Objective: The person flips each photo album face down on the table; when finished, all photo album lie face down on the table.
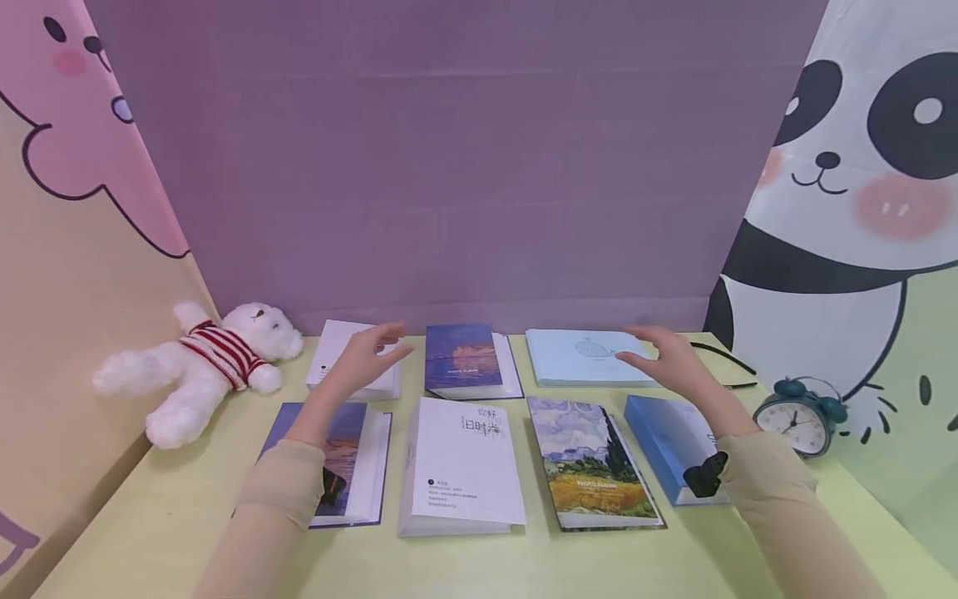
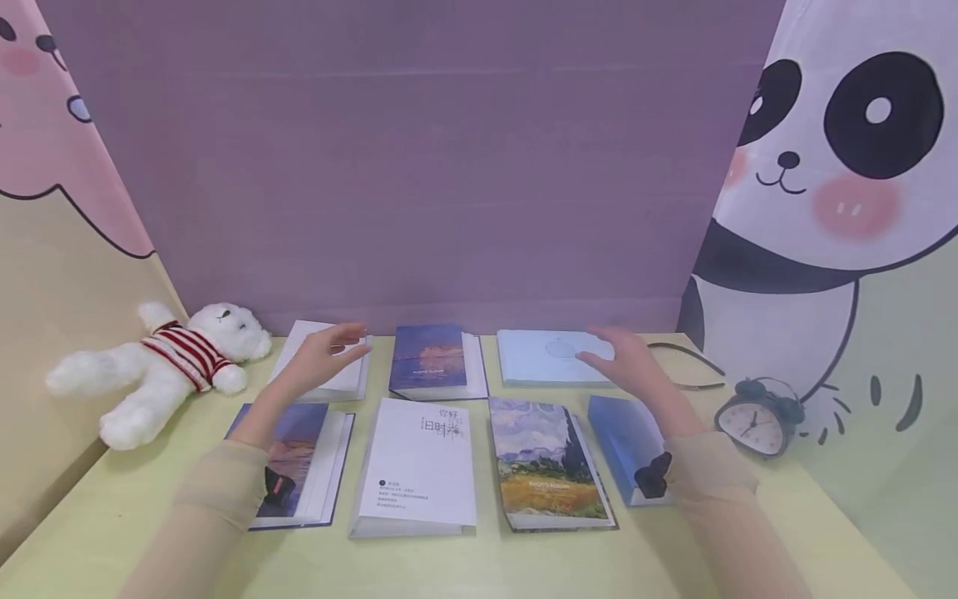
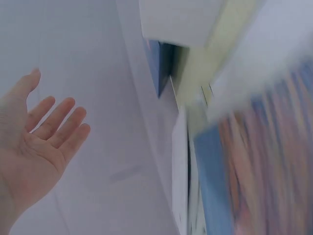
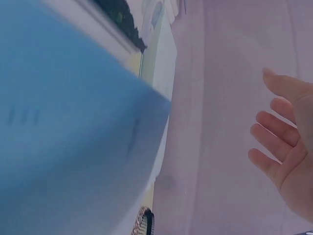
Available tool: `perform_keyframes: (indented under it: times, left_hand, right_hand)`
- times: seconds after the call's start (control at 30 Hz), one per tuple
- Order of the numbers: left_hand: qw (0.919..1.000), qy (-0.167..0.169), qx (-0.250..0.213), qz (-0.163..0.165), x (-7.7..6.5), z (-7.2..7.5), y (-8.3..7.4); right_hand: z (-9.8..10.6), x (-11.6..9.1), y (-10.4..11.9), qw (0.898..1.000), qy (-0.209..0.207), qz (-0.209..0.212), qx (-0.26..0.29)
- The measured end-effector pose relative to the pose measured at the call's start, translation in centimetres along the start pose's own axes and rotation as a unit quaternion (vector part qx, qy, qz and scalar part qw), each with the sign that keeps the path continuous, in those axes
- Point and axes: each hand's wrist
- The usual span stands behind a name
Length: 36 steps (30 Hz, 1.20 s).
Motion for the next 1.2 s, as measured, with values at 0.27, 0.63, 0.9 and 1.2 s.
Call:
perform_keyframes:
  times: [0.27,0.63,0.9,1.2]
  left_hand:
    - [0.9992,0.028,-0.026,0.006,2.8,-3.5,-2.2]
    - [0.9975,0.045,-0.053,0.006,5.9,-7.4,-5.8]
    - [0.9945,0.059,-0.087,-0.003,7.1,-10.7,-7.2]
    - [0.9871,0.074,-0.134,0.047,7.5,-14.2,-7.1]
  right_hand:
    - [-1.8,1.1,0.7,1.000,0.027,0.000,0.003]
    - [-4.6,1.7,0.8,0.999,0.037,0.007,0.021]
    - [-6.5,2.2,0.9,0.998,0.050,0.014,0.038]
    - [-7.7,3.3,1.6,0.996,0.067,-0.023,0.049]
Point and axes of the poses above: each hand's wrist, its own x-axis towards the middle knuckle, its own z-axis out of the back of the hand, y = z × x, and after that the axes turned 6 degrees about -y, right-handed
